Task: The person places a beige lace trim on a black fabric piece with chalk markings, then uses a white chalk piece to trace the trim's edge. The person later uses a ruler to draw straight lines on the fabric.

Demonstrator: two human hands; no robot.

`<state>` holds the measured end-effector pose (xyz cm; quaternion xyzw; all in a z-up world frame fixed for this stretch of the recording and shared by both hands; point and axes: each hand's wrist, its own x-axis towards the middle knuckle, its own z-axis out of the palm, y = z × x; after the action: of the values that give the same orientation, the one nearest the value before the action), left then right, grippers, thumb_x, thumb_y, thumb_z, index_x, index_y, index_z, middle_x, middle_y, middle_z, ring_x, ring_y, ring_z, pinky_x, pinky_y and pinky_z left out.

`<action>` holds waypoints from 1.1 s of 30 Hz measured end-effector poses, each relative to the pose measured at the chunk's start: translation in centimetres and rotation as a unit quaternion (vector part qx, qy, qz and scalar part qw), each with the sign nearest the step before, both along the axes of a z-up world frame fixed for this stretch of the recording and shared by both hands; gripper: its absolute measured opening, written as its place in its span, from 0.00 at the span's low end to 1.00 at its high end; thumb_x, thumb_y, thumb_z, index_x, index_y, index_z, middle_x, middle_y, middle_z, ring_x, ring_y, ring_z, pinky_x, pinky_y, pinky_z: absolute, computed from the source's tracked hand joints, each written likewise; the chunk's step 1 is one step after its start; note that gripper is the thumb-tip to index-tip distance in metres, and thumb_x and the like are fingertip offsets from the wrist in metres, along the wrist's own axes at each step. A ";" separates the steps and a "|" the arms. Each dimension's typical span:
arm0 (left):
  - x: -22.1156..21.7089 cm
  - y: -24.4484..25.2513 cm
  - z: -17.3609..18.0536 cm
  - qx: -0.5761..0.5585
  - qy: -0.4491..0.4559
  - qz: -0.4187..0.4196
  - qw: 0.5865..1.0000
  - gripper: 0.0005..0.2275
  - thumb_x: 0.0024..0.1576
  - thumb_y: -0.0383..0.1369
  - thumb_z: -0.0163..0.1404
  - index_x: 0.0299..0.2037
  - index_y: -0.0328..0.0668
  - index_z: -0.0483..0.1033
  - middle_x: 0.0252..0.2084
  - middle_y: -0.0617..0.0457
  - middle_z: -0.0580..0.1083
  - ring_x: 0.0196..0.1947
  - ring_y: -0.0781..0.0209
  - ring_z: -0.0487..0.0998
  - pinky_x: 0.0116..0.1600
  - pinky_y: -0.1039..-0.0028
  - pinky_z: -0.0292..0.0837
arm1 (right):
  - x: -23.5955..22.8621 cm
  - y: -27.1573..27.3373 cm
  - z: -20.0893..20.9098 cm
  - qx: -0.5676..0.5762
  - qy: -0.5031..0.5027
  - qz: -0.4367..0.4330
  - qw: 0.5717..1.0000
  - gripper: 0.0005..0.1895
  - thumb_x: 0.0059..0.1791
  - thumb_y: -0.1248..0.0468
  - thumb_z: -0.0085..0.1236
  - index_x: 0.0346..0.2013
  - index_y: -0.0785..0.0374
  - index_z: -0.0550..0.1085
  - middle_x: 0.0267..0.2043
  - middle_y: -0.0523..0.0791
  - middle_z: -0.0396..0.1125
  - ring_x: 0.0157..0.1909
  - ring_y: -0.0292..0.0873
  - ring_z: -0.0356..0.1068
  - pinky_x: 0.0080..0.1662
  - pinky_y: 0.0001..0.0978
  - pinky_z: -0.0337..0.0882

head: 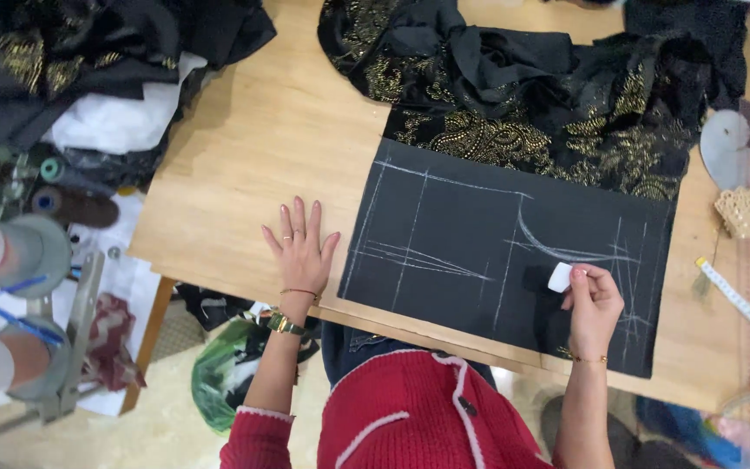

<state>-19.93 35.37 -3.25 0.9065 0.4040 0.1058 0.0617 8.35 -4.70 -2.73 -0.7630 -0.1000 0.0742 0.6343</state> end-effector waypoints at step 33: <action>15.1 -15.3 5.3 -0.154 -0.168 -0.415 0.881 0.21 0.58 0.35 0.58 0.64 0.53 0.72 0.73 0.48 0.60 0.77 0.40 0.47 0.75 0.47 0.35 | -14.5 -2.8 7.4 0.108 0.204 0.040 0.972 0.06 0.50 0.70 0.59 0.40 0.67 0.80 0.31 0.52 0.79 0.35 0.39 0.78 0.42 0.32 0.76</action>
<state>-4.82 20.02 2.04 0.9390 -0.0142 0.1576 0.3054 -6.17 -7.53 4.62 -0.6542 -0.0063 0.2425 0.7163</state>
